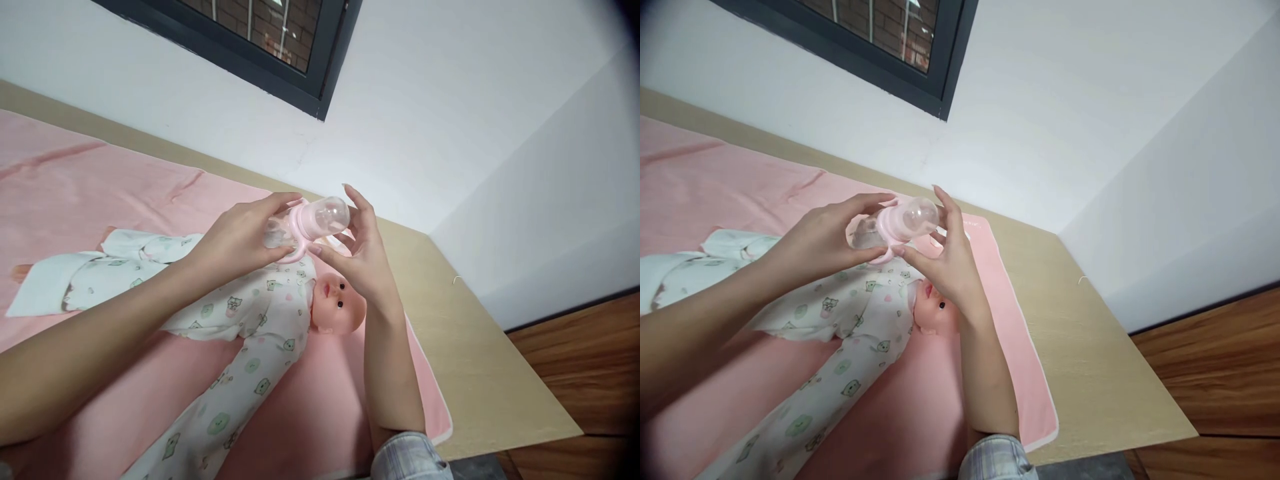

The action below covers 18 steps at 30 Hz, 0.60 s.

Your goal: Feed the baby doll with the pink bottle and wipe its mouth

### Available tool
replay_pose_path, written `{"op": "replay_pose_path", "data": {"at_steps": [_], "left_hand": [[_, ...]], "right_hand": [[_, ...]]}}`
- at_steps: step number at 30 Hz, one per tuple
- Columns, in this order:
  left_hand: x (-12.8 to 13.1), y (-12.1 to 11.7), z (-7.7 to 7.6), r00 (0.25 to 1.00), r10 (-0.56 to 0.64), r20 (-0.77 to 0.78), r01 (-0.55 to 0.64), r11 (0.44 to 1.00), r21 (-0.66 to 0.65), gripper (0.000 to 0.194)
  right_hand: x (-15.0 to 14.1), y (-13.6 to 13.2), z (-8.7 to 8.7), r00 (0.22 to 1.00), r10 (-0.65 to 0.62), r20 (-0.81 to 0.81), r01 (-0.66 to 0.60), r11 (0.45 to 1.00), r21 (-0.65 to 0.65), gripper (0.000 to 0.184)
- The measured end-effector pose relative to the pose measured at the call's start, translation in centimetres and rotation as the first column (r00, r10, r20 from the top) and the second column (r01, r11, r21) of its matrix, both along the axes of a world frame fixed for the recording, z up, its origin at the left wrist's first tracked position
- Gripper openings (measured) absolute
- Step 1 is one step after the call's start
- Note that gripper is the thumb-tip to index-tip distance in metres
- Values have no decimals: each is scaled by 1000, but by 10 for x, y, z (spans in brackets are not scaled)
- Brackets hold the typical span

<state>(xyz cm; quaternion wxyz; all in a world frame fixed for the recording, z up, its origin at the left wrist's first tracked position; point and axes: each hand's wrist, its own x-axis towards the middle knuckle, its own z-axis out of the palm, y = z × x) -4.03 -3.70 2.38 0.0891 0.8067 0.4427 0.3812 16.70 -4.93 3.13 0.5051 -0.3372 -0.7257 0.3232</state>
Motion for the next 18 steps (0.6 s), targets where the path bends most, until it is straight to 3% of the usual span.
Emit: {"op": "replay_pose_path", "data": {"at_steps": [6,11,15,18], "left_hand": [[-5,12,-6,998,41,-56,-37,996,77,61],[-29,40,-8,980,197,2,-197,980,-20,69],[-64,76,-26,963,270,22,-263,952,-157,77],[-92,100,-49,957,285,55,-273,948,-165,79]], "right_hand": [[5,15,-6,995,-92,-43,95,993,76,67],[48,52,-16,955,-295,-30,296,942,155,65],[93,86,-40,829,-537,154,538,842,41,55],[117,100,-63,687,-585,430,668,742,-58,51]]}}
